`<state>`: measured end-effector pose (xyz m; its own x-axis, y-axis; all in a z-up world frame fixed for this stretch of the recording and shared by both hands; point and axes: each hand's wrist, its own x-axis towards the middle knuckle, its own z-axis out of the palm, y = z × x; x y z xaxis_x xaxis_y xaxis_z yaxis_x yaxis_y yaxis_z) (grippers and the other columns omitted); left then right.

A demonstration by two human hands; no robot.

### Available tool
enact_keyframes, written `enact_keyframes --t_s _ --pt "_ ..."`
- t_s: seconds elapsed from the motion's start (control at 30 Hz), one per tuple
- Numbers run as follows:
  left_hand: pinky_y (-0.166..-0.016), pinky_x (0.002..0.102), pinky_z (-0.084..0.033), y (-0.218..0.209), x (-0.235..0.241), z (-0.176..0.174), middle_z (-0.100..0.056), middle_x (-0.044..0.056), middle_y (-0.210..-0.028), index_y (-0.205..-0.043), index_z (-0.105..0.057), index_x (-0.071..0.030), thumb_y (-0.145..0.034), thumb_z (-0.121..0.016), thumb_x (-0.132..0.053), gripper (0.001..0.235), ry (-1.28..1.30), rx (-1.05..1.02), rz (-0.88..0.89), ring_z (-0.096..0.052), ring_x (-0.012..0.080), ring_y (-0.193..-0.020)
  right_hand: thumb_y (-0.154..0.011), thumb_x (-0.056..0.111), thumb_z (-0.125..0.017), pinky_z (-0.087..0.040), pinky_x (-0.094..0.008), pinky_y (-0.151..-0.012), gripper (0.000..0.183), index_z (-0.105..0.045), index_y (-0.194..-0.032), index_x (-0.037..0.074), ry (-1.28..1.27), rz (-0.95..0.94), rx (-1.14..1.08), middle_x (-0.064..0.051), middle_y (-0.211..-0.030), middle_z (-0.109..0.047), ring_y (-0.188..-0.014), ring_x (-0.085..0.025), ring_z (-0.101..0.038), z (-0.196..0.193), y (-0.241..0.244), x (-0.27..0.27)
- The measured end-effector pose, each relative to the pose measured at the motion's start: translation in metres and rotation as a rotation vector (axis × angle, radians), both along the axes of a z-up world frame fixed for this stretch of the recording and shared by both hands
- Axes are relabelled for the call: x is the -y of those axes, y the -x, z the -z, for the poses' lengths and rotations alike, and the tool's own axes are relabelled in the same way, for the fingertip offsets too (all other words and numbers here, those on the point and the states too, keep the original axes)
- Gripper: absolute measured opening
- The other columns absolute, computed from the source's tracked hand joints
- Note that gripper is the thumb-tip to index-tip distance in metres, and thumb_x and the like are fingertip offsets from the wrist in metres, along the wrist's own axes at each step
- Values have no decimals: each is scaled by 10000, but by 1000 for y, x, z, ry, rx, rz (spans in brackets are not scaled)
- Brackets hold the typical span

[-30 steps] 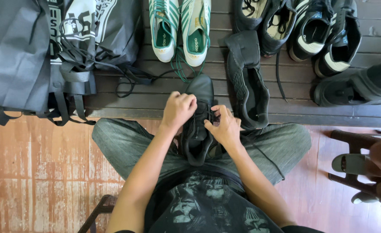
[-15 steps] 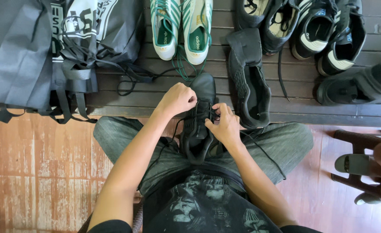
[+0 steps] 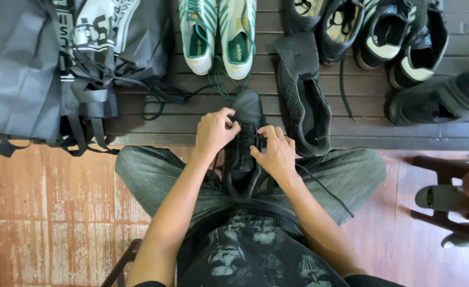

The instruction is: The person sits cross-legged on a chair and laces a black shoe by hand. They thread the laces through the eyelets, pull them tight, and tie a knot, repeating the process to secure the shoe.

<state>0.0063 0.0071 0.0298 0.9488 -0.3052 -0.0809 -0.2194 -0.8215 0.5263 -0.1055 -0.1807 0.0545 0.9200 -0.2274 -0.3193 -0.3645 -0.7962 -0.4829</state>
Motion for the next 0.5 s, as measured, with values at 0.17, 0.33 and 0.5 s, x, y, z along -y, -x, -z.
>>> enact_keyframes --t_s 0.17,0.33,0.5 --pt "-772 516 -655 -7 -5 -15 -792 16 -932 -1010 -826 -290 -883 -738 -311 156 20 -28 192 -763 376 -829 -850 446 -819 -526 -472 -1014 366 -657 -1146 305 -11 -28 79 46 -1095 -640 -1030 -261 -761 -1 -10 2" --pt "-742 492 -651 -7 -3 -10 -794 7 -839 -908 -820 -234 -835 -763 -345 145 88 -28 157 -777 336 -778 -917 399 -788 -506 -425 -965 138 -765 -1030 323 110 -100 161 53 -1062 -591 -997 -245 -733 -6 -22 -11" --pt "-722 418 -643 -6 1 -12 -804 -10 -788 -895 -811 -201 -826 -793 -306 126 155 -42 92 -786 277 -739 -901 384 -832 -453 -405 -969 148 -801 -1005 284 289 -174 146 46 -1053 -559 -1013 -195 -688 8 -35 -23"
